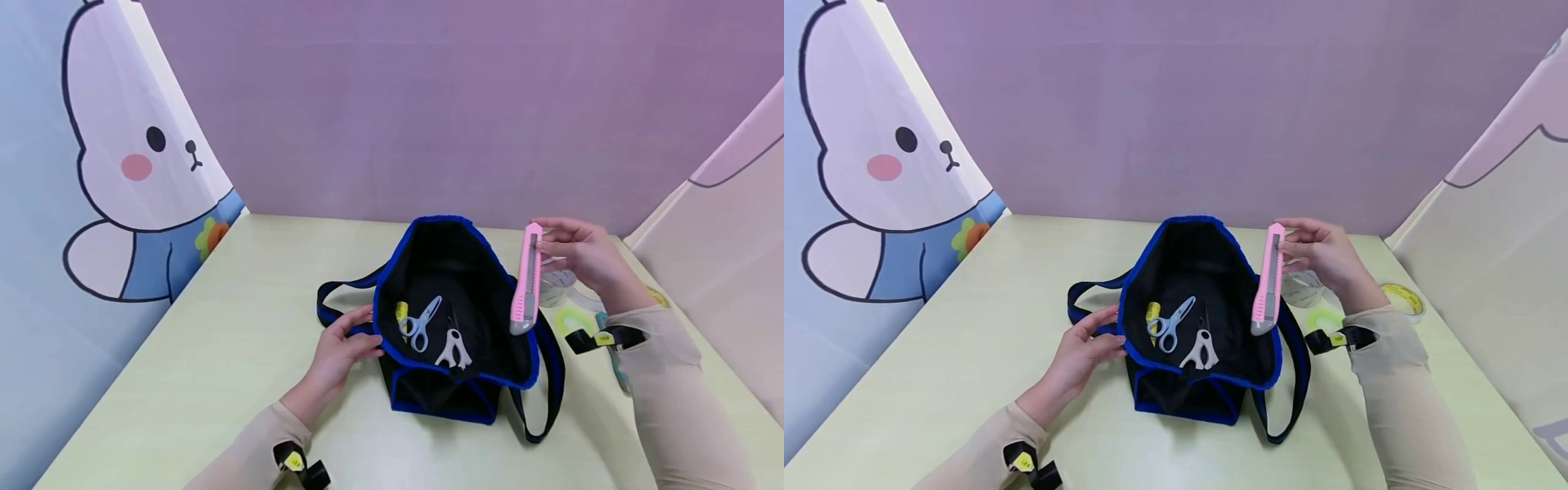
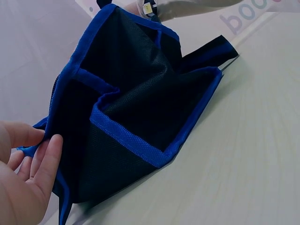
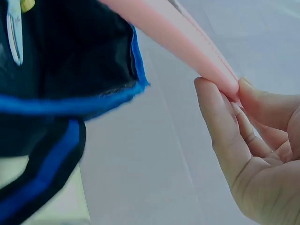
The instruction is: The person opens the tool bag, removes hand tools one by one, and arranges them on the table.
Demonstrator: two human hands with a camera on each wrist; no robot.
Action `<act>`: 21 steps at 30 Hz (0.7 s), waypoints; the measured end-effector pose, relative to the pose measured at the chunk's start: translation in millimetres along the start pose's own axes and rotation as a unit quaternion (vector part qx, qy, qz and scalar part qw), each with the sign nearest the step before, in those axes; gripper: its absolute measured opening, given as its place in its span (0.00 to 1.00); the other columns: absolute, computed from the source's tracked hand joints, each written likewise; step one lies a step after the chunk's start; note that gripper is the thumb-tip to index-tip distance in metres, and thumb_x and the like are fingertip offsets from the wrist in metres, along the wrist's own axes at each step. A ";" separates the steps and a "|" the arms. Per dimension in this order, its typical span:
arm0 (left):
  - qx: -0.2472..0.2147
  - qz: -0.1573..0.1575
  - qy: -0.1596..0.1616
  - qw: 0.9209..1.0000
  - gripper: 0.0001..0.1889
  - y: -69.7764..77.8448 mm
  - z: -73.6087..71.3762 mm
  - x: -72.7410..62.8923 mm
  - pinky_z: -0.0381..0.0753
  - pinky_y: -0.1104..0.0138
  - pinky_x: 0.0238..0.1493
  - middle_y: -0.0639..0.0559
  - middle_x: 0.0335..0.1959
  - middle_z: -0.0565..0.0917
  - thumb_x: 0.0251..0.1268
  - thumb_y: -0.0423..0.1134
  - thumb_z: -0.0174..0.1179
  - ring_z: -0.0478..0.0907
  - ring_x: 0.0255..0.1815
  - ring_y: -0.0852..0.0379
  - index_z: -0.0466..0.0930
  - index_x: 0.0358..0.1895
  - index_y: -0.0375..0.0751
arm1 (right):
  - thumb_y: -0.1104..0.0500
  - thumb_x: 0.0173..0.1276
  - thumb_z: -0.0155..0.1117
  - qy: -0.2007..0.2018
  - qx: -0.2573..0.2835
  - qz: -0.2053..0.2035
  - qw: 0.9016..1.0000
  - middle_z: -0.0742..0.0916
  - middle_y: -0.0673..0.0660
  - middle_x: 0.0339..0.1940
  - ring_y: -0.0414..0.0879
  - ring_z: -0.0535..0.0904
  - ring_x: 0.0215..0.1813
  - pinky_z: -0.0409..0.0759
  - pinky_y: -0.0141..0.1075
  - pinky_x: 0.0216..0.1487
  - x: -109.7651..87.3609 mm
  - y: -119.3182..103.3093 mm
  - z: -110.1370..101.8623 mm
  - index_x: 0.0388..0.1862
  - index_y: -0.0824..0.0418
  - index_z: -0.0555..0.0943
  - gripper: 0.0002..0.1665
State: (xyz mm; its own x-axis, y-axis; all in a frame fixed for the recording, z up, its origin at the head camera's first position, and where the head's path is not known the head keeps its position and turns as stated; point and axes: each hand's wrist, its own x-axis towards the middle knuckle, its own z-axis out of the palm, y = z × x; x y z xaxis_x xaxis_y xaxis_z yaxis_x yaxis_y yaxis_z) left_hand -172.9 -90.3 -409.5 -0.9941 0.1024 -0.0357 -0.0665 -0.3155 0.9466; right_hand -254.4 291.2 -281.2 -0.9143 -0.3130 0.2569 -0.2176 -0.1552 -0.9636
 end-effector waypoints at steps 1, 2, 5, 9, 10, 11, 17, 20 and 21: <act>0.000 0.001 0.001 1.000 0.30 -0.2 0.0 0.1 0.87 0.64 0.36 0.40 0.56 0.73 0.58 0.15 0.59 0.81 0.27 0.58 0.71 0.66 0.28 | 0.81 0.67 0.54 0.006 -0.007 0.005 1.000 0.89 0.55 0.36 0.44 0.86 0.33 0.87 0.38 0.30 -1.8 -1.3 -3.2 0.50 0.58 0.87 0.26; 0.001 0.002 0.002 1.000 0.30 -0.4 0.1 0.1 0.87 0.64 0.36 0.40 0.56 0.73 0.58 0.16 0.59 0.81 0.27 0.58 0.71 0.66 0.28 | 0.81 0.67 0.55 0.012 -0.012 0.012 1.000 0.89 0.54 0.36 0.44 0.86 0.33 0.87 0.38 0.31 -3.6 -2.2 -6.5 0.50 0.57 0.87 0.26; 0.001 0.002 0.004 1.000 0.30 -1.0 0.2 -0.1 0.87 0.63 0.36 0.40 0.55 0.73 0.57 0.16 0.59 0.80 0.26 0.58 0.71 0.66 0.28 | 0.79 0.68 0.56 0.028 -0.026 0.031 0.999 0.89 0.54 0.37 0.44 0.86 0.33 0.87 0.37 0.31 -9.7 -4.6 -16.5 0.50 0.55 0.88 0.25; -0.002 0.001 0.007 1.000 0.30 -1.4 -0.1 -0.1 0.87 0.64 0.36 0.40 0.55 0.74 0.57 0.16 0.59 0.81 0.26 0.57 0.72 0.66 0.28 | 0.79 0.69 0.55 0.037 -0.036 0.045 0.998 0.89 0.54 0.34 0.44 0.86 0.33 0.87 0.36 0.31 -16.8 -6.6 -31.1 0.48 0.54 0.88 0.25; -0.002 0.002 0.008 1.000 0.29 -1.3 -0.2 0.2 0.87 0.64 0.36 0.40 0.55 0.74 0.57 0.16 0.59 0.81 0.26 0.57 0.72 0.66 0.28 | 0.79 0.69 0.54 0.039 -0.040 0.047 0.997 0.89 0.54 0.34 0.44 0.86 0.33 0.87 0.36 0.31 -18.2 -7.0 -35.1 0.48 0.53 0.88 0.25; -0.003 0.002 0.008 1.000 0.29 -1.3 -0.3 0.4 0.87 0.64 0.36 0.40 0.55 0.74 0.57 0.16 0.59 0.82 0.26 0.57 0.72 0.66 0.28 | 0.79 0.69 0.54 0.041 -0.042 0.048 0.997 0.88 0.54 0.34 0.44 0.86 0.33 0.87 0.36 0.31 -19.6 -7.2 -39.1 0.47 0.53 0.88 0.25; -0.006 0.004 0.010 1.000 0.29 -0.4 -0.5 0.6 0.87 0.64 0.35 0.40 0.55 0.74 0.57 0.16 0.59 0.82 0.26 0.56 0.72 0.66 0.28 | 0.78 0.71 0.52 0.054 -0.053 0.079 0.994 0.87 0.54 0.32 0.44 0.85 0.32 0.87 0.35 0.31 -31.9 -6.9 -63.2 0.45 0.50 0.88 0.27; -0.004 0.003 0.009 1.000 0.29 -0.8 -0.9 0.1 0.87 0.65 0.36 0.40 0.55 0.74 0.57 0.16 0.59 0.82 0.27 0.56 0.71 0.66 0.28 | 0.77 0.72 0.52 0.059 -0.074 0.095 0.991 0.87 0.53 0.32 0.44 0.84 0.32 0.87 0.35 0.32 -38.1 -5.4 -73.6 0.45 0.47 0.88 0.27; -0.004 0.002 0.010 1.000 0.29 -0.9 -1.0 -0.2 0.87 0.65 0.36 0.40 0.55 0.74 0.57 0.16 0.59 0.82 0.27 0.56 0.71 0.66 0.28 | 0.76 0.72 0.51 0.060 -0.087 0.101 0.989 0.87 0.52 0.32 0.44 0.84 0.32 0.87 0.35 0.32 -40.0 -5.0 -77.0 0.45 0.46 0.88 0.28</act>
State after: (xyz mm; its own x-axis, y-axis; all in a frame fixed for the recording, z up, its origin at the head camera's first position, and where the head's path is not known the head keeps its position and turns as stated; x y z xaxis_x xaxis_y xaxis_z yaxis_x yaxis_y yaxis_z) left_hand -172.8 -91.0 -410.7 -0.9958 0.0828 -0.0378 -0.0627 -0.3241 0.9440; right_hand -243.1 376.6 -292.4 -0.9767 -0.2065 0.0577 -0.0728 0.0660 -0.9952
